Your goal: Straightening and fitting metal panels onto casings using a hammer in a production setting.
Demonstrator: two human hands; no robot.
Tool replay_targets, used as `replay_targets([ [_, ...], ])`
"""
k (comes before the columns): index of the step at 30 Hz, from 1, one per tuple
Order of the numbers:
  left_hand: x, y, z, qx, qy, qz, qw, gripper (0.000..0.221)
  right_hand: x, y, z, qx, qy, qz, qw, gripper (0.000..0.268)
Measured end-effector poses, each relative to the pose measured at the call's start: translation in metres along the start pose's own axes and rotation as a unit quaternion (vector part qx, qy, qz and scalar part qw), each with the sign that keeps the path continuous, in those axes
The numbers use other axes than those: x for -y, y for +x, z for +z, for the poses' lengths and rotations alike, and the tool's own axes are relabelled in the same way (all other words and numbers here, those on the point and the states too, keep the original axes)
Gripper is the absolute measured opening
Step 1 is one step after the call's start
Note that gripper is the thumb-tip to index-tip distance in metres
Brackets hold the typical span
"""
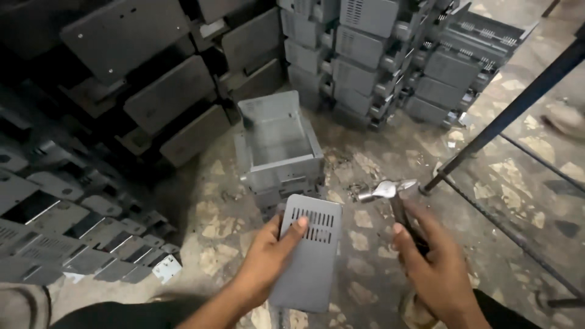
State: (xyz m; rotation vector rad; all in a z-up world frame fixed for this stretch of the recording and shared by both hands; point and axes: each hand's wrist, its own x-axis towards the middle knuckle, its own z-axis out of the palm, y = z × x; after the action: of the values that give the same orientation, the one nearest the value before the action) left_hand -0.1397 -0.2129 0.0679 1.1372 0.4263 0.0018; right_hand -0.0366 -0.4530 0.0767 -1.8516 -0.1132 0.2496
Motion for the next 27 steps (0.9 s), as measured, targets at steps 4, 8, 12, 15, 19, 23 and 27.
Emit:
replay_targets([
  [4, 0.003, -0.006, 0.007, -0.01, -0.024, 0.009, 1.0, 0.04, 0.01, -0.006, 0.009, 0.006, 0.024, 0.049, 0.998, 0.05],
  [8, 0.01, -0.011, 0.009, -0.031, -0.04, 0.002, 0.999, 0.042, 0.007, -0.01, 0.013, -0.027, 0.095, 0.024, 0.995, 0.053],
  [12, 0.009, -0.012, 0.013, -0.043, -0.023, 0.026, 0.998, 0.044, 0.0, -0.007, 0.006, 0.061, 0.013, 0.029, 0.998, 0.049],
  [15, 0.007, -0.011, 0.007, -0.06, -0.04, -0.002, 0.997, 0.046, -0.002, -0.007, 0.002, -0.019, 0.066, 0.041, 0.997, 0.025],
  [19, 0.004, -0.013, 0.006, -0.059, -0.014, 0.033, 0.998, 0.047, 0.015, -0.013, 0.004, -0.059, 0.308, -0.046, 0.948, 0.017],
  [23, 0.006, -0.011, 0.004, -0.071, 0.003, 0.028, 0.997, 0.046, -0.018, -0.006, 0.005, 0.006, 0.132, -0.057, 0.99, 0.033],
  [27, -0.002, -0.01, 0.0, -0.09, 0.008, 0.025, 0.996, 0.052, -0.017, -0.004, 0.004, 0.051, 0.109, 0.054, 0.991, 0.053],
])
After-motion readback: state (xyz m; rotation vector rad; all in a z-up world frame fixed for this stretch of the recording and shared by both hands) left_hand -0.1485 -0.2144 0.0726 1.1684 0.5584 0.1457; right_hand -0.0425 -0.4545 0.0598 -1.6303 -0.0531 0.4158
